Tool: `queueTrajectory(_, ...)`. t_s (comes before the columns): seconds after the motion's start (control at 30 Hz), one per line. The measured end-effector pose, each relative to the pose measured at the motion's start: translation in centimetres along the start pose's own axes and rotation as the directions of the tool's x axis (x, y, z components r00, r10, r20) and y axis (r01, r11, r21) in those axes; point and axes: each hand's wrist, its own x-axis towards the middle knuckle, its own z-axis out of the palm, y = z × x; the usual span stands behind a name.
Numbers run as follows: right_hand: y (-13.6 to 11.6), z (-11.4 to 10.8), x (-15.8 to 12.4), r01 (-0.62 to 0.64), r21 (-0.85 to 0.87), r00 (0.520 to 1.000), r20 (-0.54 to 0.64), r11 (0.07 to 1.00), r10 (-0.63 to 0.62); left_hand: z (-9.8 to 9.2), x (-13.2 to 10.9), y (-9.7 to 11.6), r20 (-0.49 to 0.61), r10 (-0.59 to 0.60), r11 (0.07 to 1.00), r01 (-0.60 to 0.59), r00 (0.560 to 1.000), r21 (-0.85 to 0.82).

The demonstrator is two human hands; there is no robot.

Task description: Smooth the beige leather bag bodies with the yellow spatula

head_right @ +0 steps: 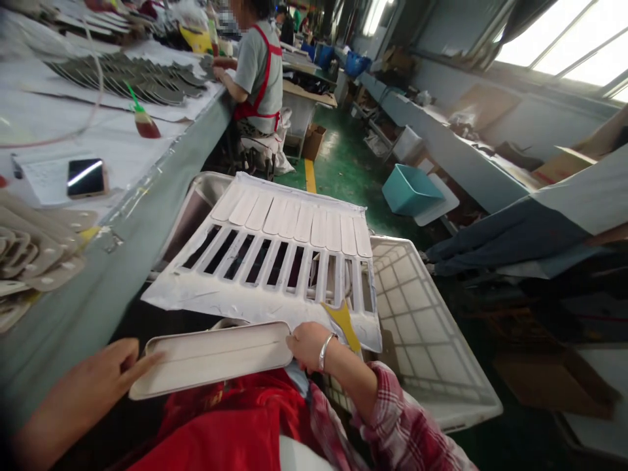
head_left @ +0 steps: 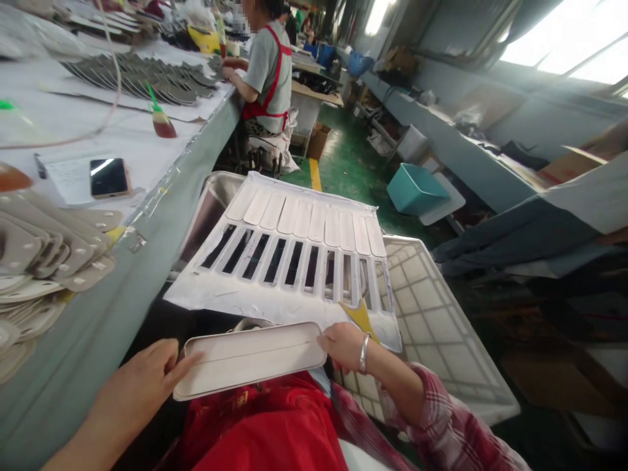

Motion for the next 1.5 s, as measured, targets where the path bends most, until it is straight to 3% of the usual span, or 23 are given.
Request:
queueTrajectory(0.03, -0.1, 0.1, -0.1, -0.002, -0.004, 1.000, -0.010, 1.000, 0.002, 0.3, 0.0, 1.5, -0.087, 0.166, 0.979, -0.154, 0.982, 0.132)
queueTrajectory(0.07, -0.2, 0.2, -0.3, -0.001, -0.011, 1.000, -0.023, 1.000, 0.000, 1.0, 0.0, 3.2, -0.106, 0.341, 0.925, -0.313, 0.934, 0.216)
queueTrajectory(0.13, -0.5, 0.3, -0.6, 0.004, -0.023, 0.999, -0.052, 1.000, -0.005, 3.2, 0.0, 6.7, 0.010, 0.635, 0.752, -0.621, 0.773, 0.222)
queueTrajectory(0.2, -0.6, 0.4, -0.7, 0.005, -0.006, 0.998, -0.055, 1.000, -0.005, 5.9, 0.3, 9.7, 0.206, 0.745, 0.601, -0.772, 0.635, 0.208)
queueTrajectory(0.27, -0.3, 0.4, -0.5, 0.011, 0.045, 0.999, -0.043, 0.999, -0.009, 8.2, 0.5, 11.4, 0.346, 0.738, 0.526, -0.815, 0.580, 0.243)
queueTrajectory(0.37, 0.9, 0.5, 0.3, 0.050, 0.241, 0.999, -0.020, 0.969, -0.046, 9.8, 0.7, 12.1, 0.417, 0.687, 0.501, -0.804, 0.595, 0.322)
queueTrajectory(0.5, 3.4, 1.1, 1.8, 0.052, 0.503, 0.992, 0.077, 0.863, -0.104, 9.3, 0.6, 12.2, 0.459, 0.655, 0.514, -0.799, 0.600, 0.311)
queueTrajectory(0.6, 5.0, 1.8, 2.8, 0.018, 0.690, 0.971, 0.159, 0.723, -0.177, 8.9, 0.5, 12.3, 0.471, 0.627, 0.550, -0.781, 0.621, 0.296)
queueTrajectory(0.67, 5.8, 2.2, 3.3, 0.040, 0.793, 0.953, 0.152, 0.608, -0.261, 8.9, 0.5, 12.5, 0.477, 0.615, 0.559, -0.774, 0.628, 0.298)
queueTrajectory(0.77, 6.7, 2.7, 3.9, 0.109, 0.856, 0.917, 0.109, 0.505, -0.383, 9.0, 0.6, 12.7, 0.480, 0.614, 0.558, -0.774, 0.627, 0.298)
queueTrajectory(0.9, 7.2, 3.0, 4.6, 0.109, 0.882, 0.894, 0.115, 0.458, -0.434, 9.1, 0.7, 12.8, 0.474, 0.606, 0.576, -0.763, 0.639, 0.292)
queueTrajectory(1.0, 6.8, 2.6, 4.9, 0.079, 0.865, 0.898, 0.154, 0.495, -0.413, 9.1, 0.8, 12.6, 0.479, 0.598, 0.585, -0.759, 0.642, 0.287)
queueTrajectory(1.2, 4.3, 0.0, 4.0, 0.020, 0.647, 0.945, 0.236, 0.762, -0.225, 9.9, 1.1, 12.7, 0.528, 0.594, 0.556, -0.784, 0.607, 0.276)
queueTrajectory(1.27, 3.4, -0.5, 3.7, -0.009, 0.588, 0.950, 0.256, 0.809, -0.177, 9.9, 1.0, 13.3, 0.534, 0.576, 0.566, -0.773, 0.619, 0.286)
queueTrajectory(1.33, 2.8, -0.5, 3.2, -0.016, 0.562, 0.957, 0.249, 0.827, -0.150, 9.1, 0.7, 13.8, 0.520, 0.564, 0.608, -0.749, 0.641, 0.263)
queueTrajectory(1.4, 2.6, 0.0, 2.6, -0.017, 0.558, 0.974, 0.196, 0.830, -0.111, 7.0, 0.3, 13.2, 0.498, 0.583, 0.687, -0.717, 0.641, 0.119)
queueTrajectory(1.43, 2.6, 0.4, 2.4, -0.017, 0.561, 0.982, 0.163, 0.828, -0.091, 5.5, 0.0, 12.3, 0.451, 0.591, 0.746, -0.666, 0.669, 0.011)
queueTrajectory(1.47, 2.7, 0.7, 2.3, -0.015, 0.565, 0.989, 0.131, 0.825, -0.071, 3.9, -0.3, 11.1, 0.353, 0.572, 0.809, -0.579, 0.740, -0.099)
queueTrajectory(1.5, 2.8, 1.0, 2.2, -0.014, 0.569, 0.993, 0.105, 0.822, -0.055, 2.2, -0.7, 9.5, 0.210, 0.500, 0.862, -0.462, 0.840, -0.207)
